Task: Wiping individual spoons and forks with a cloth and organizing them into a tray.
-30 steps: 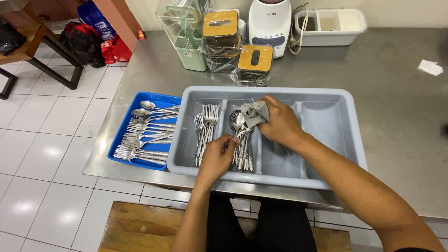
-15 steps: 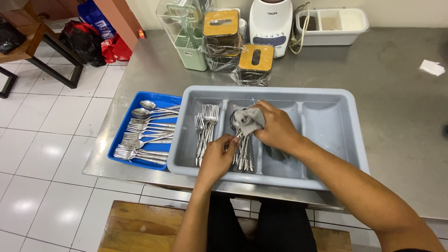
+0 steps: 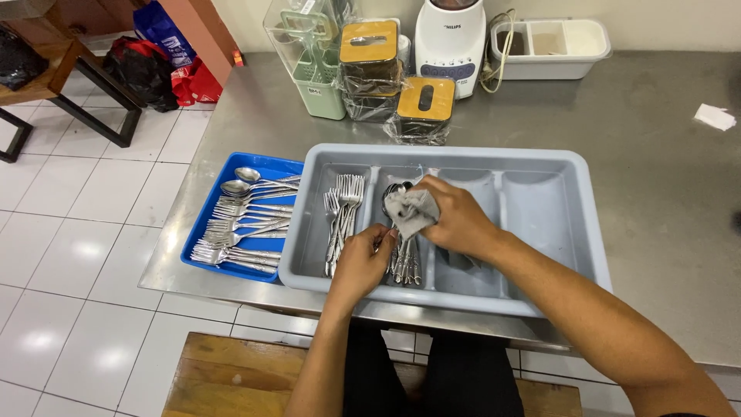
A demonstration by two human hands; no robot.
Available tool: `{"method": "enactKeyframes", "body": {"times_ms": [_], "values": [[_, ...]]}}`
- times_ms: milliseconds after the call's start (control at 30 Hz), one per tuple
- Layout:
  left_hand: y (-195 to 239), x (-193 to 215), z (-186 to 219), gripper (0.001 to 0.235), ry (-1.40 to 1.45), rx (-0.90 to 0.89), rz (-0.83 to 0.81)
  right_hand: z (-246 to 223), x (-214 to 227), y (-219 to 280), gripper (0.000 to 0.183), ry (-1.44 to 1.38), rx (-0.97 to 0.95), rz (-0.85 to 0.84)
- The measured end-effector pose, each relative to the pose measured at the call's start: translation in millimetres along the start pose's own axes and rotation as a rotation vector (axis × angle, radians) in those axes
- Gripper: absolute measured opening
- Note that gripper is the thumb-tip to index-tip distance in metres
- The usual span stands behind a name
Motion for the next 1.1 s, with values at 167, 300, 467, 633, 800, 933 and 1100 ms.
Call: {"method": "enactKeyframes", "body": {"times_ms": [167,300,467,633,800,933,1100], "values": [[-2,-1,-3,0.028,0.030,-0.016,0.025,29,1,-5,0.047,0.081,-0.003,0.111],[-2,-2,-5,0.028,0.023,-0.022,0.031,29,17,-6,0.051,0.128,-0.033,0.180],[-3,-1,-4,0.029,0.018,-0.007,0.015,23,0,-3,0.047,0.085,0.022,0.132],[-3,0,-2,0.028,0.002,-0.008,0.018,26,-7,-4,0.045,0.083,0.038,0.092],[-2,-3,-8,0.026,0.051,-0.019,0.046,24,12,-4,0.054,0.192,-0.135,0.184],[-3,-2,-17,0.025,0.047,-0.004,0.084,19,14,-7,0.053,0.208,-0.138,0.146],[-8,2,-24,0.024,0.062,-0.012,0.174,17,17,-10,0.050,0.269,-0.216,0.120]]}}
Point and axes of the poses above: each hand's wrist, its own y-axis away from the middle knuckle, its own x-axis out of the back of the hand, z = x × y, the point moved 4 cm from there along -y, towards the middle knuckle, and after that the axes turned 7 degrees about -y, right-handed, at the moved point
